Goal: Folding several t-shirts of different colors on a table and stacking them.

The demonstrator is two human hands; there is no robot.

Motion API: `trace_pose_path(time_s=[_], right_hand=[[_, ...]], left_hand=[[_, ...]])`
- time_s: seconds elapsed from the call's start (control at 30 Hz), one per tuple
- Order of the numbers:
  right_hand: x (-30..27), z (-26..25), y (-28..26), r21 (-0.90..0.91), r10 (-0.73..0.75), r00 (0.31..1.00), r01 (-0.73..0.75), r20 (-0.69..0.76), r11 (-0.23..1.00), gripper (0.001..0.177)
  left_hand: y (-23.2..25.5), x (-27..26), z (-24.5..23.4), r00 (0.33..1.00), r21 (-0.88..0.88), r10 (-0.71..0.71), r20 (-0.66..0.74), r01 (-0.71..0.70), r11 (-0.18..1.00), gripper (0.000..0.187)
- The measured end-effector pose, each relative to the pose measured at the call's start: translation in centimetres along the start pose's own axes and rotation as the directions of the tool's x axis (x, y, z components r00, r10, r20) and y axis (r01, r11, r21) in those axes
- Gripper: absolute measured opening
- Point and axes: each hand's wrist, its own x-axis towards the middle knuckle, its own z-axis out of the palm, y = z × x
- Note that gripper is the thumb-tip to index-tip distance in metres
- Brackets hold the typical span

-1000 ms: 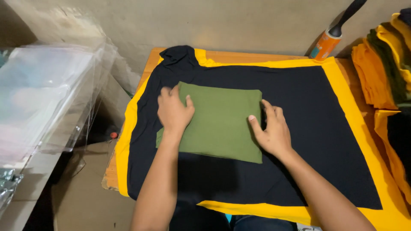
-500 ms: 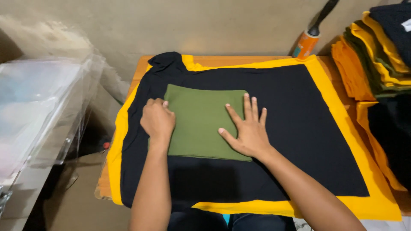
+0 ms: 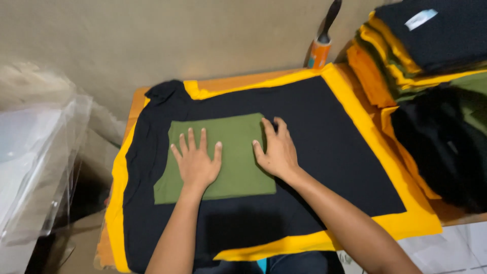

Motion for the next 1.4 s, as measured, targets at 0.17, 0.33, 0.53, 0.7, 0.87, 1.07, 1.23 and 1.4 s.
trace_pose_path(time_s=[0.17,0.33,0.53,0.7,0.87,1.07,1.23,1.4], right_hand=[[3.2,-0.7,1.4,0.375,0.336,0.896,-0.429,0.29,0.821,0.088],[4.1,-0.8,-0.8,0.663,0.28,0.82,-0.569,0.499,0.485,0.045],[3.1,-6.4,-6.4,0.544,-0.028,0.949,-0.155,0.314,0.825,0.025],[-1.3,-15.1,-12.4,0.497,-0.668,0.735,0.541,0.111,0.678,0.038],[-3.1,-17.2,-9.6,0.396,-0.823,0.563,0.74,0.076,0.543,0.045],[-3.7,-16.3,-1.5,0.264,-0.68,0.717,0.633,0.156,0.728,0.034],[-4.2,-14.7,2.3,0.195,-0.293,0.904,0.241,0.312,0.951,0.04],[-3.7,-10.9,5.0,0.104,0.137,0.961,-0.166,0.241,0.981,0.034]], left_hand=[[-0.3,-2.0,2.0,0.996,-0.082,0.036,-0.076,-0.042,0.996,0.069],[2.1,-9.6,-0.4,0.99,-0.286,0.138,-0.007,-0.134,0.949,0.082],[3.4,-13.0,-3.0,0.943,-0.903,-0.062,0.327,0.331,0.273,0.08],[1.8,-9.7,-3.7,0.923,-0.333,-0.108,0.369,0.023,-0.943,0.05],[-2.5,-5.3,-3.4,0.971,-0.227,0.161,0.176,0.199,-0.953,0.066],[-5.6,-3.2,-1.9,0.952,-0.38,0.296,0.078,0.303,-0.874,0.082],[-4.0,-3.5,-1.5,0.955,-0.927,-0.031,0.295,0.279,-0.25,0.062],[-8.0,-2.7,1.8,0.949,-0.932,-0.095,0.301,0.314,0.183,0.059]])
